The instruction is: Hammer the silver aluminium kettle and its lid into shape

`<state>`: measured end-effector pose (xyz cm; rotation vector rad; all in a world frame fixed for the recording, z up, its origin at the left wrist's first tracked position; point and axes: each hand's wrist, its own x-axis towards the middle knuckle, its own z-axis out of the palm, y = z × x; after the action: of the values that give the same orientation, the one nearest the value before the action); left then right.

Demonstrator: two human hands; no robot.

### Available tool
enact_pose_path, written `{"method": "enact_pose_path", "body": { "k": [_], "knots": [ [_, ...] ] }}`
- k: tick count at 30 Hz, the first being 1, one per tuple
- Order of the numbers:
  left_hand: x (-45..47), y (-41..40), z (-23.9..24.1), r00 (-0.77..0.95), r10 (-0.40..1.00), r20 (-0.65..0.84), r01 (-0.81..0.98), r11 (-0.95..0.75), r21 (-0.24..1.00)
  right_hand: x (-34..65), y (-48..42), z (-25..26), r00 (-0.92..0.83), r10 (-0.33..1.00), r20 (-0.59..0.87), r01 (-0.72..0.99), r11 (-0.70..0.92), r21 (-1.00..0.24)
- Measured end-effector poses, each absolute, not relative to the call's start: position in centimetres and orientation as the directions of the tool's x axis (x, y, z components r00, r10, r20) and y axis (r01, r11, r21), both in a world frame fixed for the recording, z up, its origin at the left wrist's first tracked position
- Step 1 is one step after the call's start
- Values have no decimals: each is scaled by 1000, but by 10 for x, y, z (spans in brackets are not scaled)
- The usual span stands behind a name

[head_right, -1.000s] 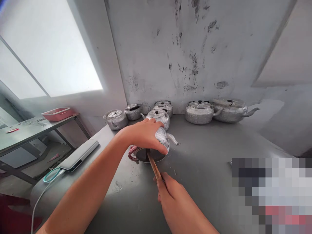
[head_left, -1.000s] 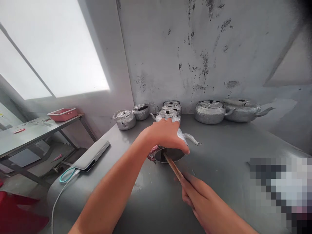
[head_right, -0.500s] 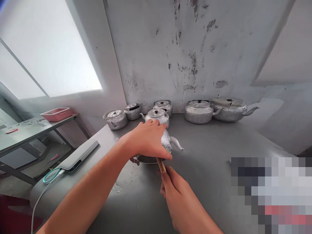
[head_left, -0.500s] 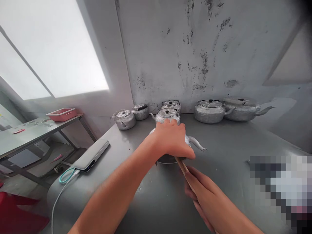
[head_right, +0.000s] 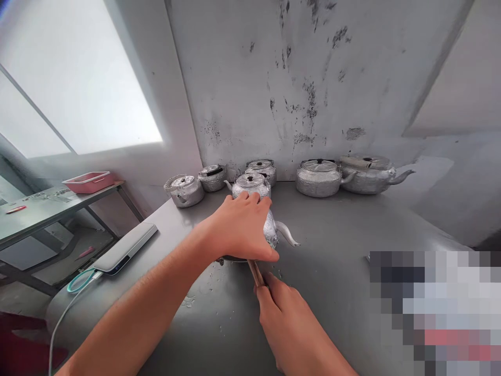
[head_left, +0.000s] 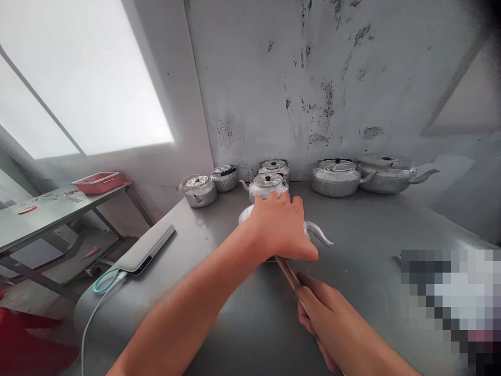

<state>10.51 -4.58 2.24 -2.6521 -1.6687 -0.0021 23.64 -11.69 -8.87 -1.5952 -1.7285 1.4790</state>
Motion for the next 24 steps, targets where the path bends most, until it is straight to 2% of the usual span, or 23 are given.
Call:
{"method": "enact_pose_path", "body": {
  "k": [6,13,19,24],
  "knots": [
    [104,-44,24,430,903,-14,903,-430,14,236,-117,-94,-300,900,-316,462,-153,-874],
    [99,-41,26,416,909,-31,909,-415,39,238,-119,-91,-331,885,-327,449,-157,-880],
    [75,-27,32,406,913,-39,897,-390,208,241,-115,-83,-321,892,-317,474,-139,-869],
    [55,-13,41,440,896,-66,884,-419,208,243,-108,-78,-289,907,-305,521,-118,-845]
  ]
}}
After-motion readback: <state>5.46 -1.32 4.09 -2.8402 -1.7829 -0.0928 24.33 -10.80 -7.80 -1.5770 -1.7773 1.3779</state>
